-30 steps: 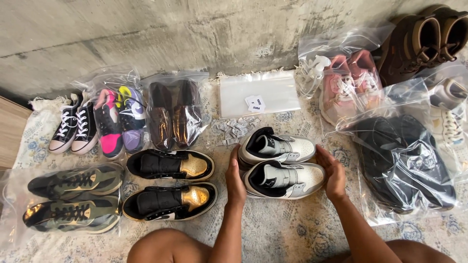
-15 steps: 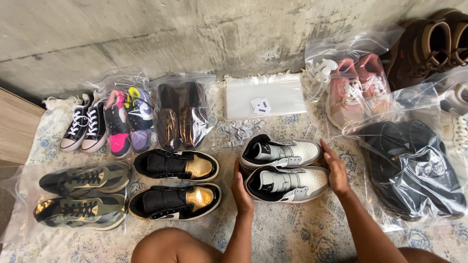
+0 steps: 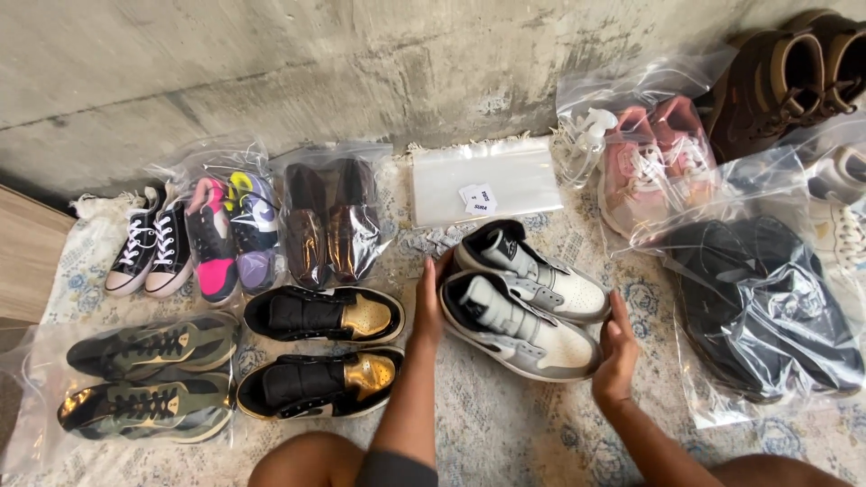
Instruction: The person sits on a rug and handles a pair of white and grey high-top sneakers. They remove the shoe trees and the original laces, then insert new black laces into the eyelets of one shoe.
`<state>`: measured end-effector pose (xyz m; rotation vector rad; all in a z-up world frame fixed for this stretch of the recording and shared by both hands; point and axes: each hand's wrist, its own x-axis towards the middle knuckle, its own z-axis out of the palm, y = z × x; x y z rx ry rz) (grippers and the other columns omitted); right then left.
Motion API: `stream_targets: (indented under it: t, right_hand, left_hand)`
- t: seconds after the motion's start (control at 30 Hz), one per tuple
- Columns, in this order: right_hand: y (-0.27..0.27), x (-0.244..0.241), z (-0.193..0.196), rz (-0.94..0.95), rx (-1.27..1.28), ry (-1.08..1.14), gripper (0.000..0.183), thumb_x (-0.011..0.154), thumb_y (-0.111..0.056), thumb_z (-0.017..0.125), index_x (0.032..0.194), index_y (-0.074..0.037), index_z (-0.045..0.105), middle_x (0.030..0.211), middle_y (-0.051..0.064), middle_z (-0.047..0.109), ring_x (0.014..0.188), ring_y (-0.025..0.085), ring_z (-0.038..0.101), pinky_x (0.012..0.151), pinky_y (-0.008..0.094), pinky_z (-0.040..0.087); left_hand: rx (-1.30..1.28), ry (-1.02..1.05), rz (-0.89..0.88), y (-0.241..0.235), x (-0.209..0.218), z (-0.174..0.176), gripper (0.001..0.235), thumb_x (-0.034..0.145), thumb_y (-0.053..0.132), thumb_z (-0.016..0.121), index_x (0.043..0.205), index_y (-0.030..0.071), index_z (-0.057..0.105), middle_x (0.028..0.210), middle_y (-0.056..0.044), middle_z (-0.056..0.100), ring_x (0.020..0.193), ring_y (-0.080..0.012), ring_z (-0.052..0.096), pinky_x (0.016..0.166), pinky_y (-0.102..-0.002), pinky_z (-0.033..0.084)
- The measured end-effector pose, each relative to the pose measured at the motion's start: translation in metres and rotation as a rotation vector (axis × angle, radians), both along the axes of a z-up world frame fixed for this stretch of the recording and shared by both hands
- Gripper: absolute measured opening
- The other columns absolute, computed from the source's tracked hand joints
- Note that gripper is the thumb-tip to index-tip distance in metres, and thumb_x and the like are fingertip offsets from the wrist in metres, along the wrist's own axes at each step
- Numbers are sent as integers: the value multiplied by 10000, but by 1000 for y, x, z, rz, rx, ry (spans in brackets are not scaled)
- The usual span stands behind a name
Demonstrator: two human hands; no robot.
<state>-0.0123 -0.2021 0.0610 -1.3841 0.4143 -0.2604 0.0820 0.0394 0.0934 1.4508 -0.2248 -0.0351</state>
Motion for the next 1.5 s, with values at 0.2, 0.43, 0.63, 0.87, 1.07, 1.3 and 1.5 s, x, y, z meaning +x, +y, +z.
stream_targets:
  t: [0.2, 0.43, 0.63, 0.87, 1.07, 1.3, 1.5]
  right_hand:
    - [15, -10, -47, -2, -352, 56, 790, 861, -331, 333, 1602, -77, 235, 1723, 153, 99, 1583, 376, 111, 1219, 611, 182]
    - [2, 5, -62, -70, -318, -53, 704, 989, -510, 335, 1522, -51, 371, 1527, 218, 331, 1430, 396, 370, 1122, 628, 417]
    - [-34, 36, -37, 71, -581, -115, 383, 1050, -130, 384, 1330, 57, 564, 1322, 217, 498, 1185, 337, 512, 1025, 483, 465]
    - [-42, 37, -16, 350, -392, 245, 469, 1058, -307, 380, 1436, -120, 585, 1411, 159, 607, 1114, 302, 560, 898, 442, 464]
    - [-59, 23, -35, 277, -366, 121, 335, 1038, -246, 548, 1161, -14, 755, 1081, 185, 727, 1001, 278, 671, 977, 427, 519]
    - [-34, 11, -17, 141, -606, 104, 475, 1075, -407, 593, 763, -115, 803, 619, 197, 688, 578, 245, 641, 708, 437, 503]
    - [14, 16, 22, 455, -411, 62, 595, 1027, -210, 478, 1586, -43, 364, 1562, 332, 397, 1456, 537, 324, 1215, 683, 229]
  left_hand:
    - [159, 121, -20, 16, 19, -27, 833, 978, 643, 147, 1467, 66, 496, 1621, -164, 389, 1544, -346, 279, 1244, -518, 199]
    - [190, 276, 426, 3, -19, -47, 788, 986, 589, 155, 1356, 101, 651, 1305, -96, 732, 1220, -233, 699, 984, -330, 525]
    - [116, 39, 857, -58, -73, -75, 678, 1071, 450, 139, 1527, -3, 353, 1607, -195, 387, 1488, -311, 385, 1242, -420, 282]
    - [-80, 246, 716, -105, -103, -52, 770, 996, 495, 134, 1602, 55, -44, 1698, -199, 12, 1556, -345, 134, 1242, -451, 169]
    - [0, 96, 721, -93, -84, -7, 655, 1048, 471, 196, 1558, 61, 209, 1614, -236, 268, 1474, -368, 355, 1197, -458, 332]
    - [125, 229, 524, -44, -69, -17, 651, 1095, 510, 176, 1452, 187, 615, 1421, -129, 627, 1325, -280, 583, 1121, -398, 430]
    - [197, 321, 679, -56, -86, -42, 550, 1090, 370, 308, 1554, 94, 417, 1417, -203, 591, 1035, -238, 675, 986, -384, 540]
